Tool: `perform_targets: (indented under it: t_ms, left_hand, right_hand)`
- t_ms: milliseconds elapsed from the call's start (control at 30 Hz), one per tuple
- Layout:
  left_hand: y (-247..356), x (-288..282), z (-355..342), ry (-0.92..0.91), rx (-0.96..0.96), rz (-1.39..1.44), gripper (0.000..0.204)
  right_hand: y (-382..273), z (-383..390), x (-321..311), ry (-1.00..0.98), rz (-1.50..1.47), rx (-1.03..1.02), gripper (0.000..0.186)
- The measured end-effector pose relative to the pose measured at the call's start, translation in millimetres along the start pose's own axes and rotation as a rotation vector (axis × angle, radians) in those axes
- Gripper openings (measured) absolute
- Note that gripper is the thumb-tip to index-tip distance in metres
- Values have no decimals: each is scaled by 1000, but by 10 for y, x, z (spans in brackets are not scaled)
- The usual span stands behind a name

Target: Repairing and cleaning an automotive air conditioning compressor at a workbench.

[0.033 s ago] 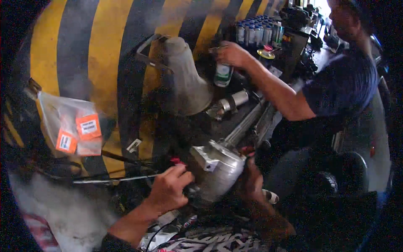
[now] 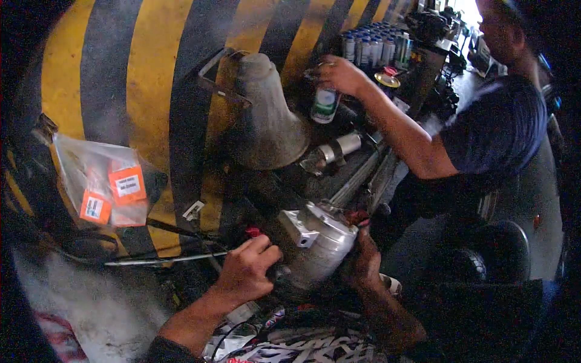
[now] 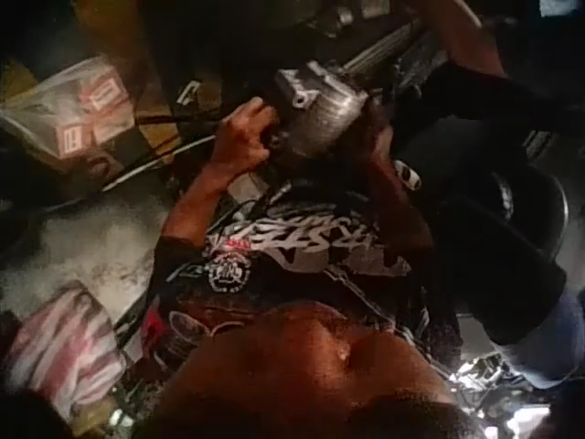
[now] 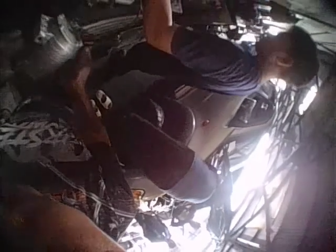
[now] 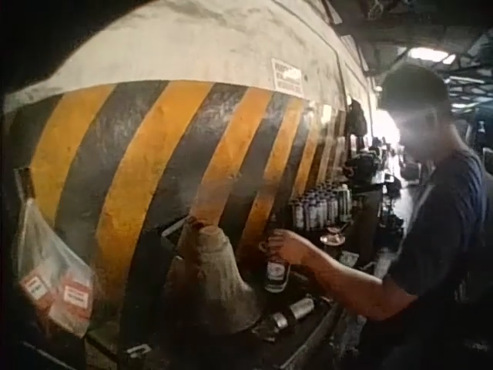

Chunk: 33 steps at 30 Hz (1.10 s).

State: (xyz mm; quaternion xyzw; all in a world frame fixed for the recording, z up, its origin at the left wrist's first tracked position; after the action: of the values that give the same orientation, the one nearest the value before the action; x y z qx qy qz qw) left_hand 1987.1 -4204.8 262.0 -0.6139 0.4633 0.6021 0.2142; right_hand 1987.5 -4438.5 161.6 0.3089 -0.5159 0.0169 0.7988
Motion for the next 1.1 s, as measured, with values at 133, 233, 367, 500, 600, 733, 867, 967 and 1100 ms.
perform_targets:
  t_ms: [133, 233, 367, 500, 600, 733, 867, 967, 1100]
  left_hand:
    - [-659, 237, -199, 0, -217, 136, 35]
    - [-984, 440, -412, 44, -226, 205, 35]
    - [-1168, 682, -898, -1, -230, 274, 32]
    - [-1579, 765, -770, 51, -362, 297, 31]
    - [-1702, 956, -831, 18, -439, 362, 29]
    - [-1777, 1096, -999, 26, -450, 307, 28]
    - [-2015, 951, -844, -26, -528, 225, 27]
    - [-2044, 1050, -990, -130, -476, 289, 36]
    - [-2123, 1063, -763, -191, -597, 384, 35]
  right_hand:
    - [-411, -520, 1143, 27, -570, 334, 40]
    - [-777, -816, 1921, 31, -1041, 527, 30]
    - [-1737, -842, 3217, -36, -1654, 703, 22]
    - [-1775, -1165, 3360, -235, -1784, 914, 20]
    - [-2010, -794, 3595, -245, -1704, 1175, 21]
    - [-2828, -28, 3689, -297, -1794, 1329, 24]
    - [-2540, -395, 2635, -352, -2352, 1483, 31]
    - [-2324, -14, 2096, -500, -2667, 1544, 37]
    - [-2021, -360, 1129, -563, -3262, 1571, 45]
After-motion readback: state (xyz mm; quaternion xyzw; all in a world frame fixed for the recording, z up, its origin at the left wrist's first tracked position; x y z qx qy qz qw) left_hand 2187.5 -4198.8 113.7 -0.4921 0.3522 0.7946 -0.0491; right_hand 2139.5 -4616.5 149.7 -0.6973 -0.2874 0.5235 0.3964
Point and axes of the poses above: each hand's wrist, its own z-axis away from the middle knuckle, its own x-axis out of the palm, y = z × x, the point moved 6 cm from there along -z, towards the middle knuckle, and after that the axes turned 8 degrees about -z, right-handed, at the moved point
